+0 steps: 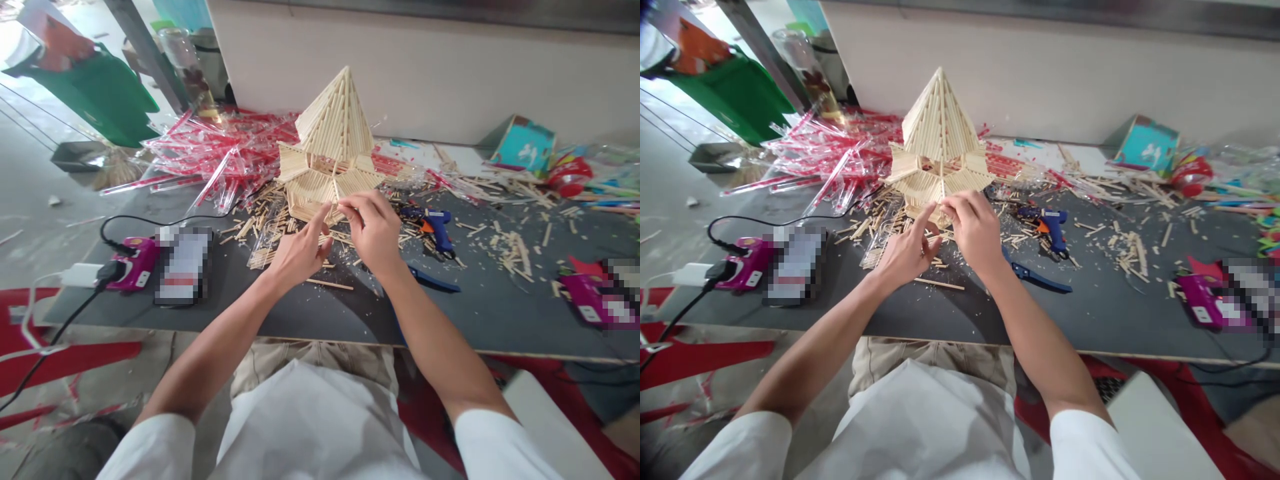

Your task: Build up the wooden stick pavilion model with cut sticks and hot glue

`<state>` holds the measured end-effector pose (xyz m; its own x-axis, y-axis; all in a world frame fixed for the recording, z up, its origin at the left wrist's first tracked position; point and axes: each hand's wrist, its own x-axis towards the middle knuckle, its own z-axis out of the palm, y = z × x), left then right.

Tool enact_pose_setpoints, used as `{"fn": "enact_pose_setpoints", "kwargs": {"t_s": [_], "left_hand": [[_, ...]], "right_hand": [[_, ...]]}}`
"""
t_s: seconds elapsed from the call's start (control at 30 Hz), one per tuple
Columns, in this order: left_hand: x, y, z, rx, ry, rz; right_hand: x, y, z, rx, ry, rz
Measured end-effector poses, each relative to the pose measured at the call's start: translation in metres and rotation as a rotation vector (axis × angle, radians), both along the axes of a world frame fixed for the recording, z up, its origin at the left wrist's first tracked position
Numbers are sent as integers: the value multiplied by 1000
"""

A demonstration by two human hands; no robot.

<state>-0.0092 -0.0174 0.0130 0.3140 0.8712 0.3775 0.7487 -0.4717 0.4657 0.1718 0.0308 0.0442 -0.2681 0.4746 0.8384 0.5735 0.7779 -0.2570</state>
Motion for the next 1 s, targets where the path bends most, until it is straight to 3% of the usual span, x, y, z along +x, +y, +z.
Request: {"fn": "enact_pose_setpoints", "kwargs": {"t_s": [0.3, 0.77, 1.0], "left_hand": [[1, 0, 0, -5, 1, -6], [-3, -1, 2, -25, -16, 5], [-6, -1, 0, 3, -36, 9]], "right_hand": [[0, -1, 4, -5, -85, -41], [11, 0, 0, -32, -78, 4], [34, 5, -12, -99, -2, -2]]}}
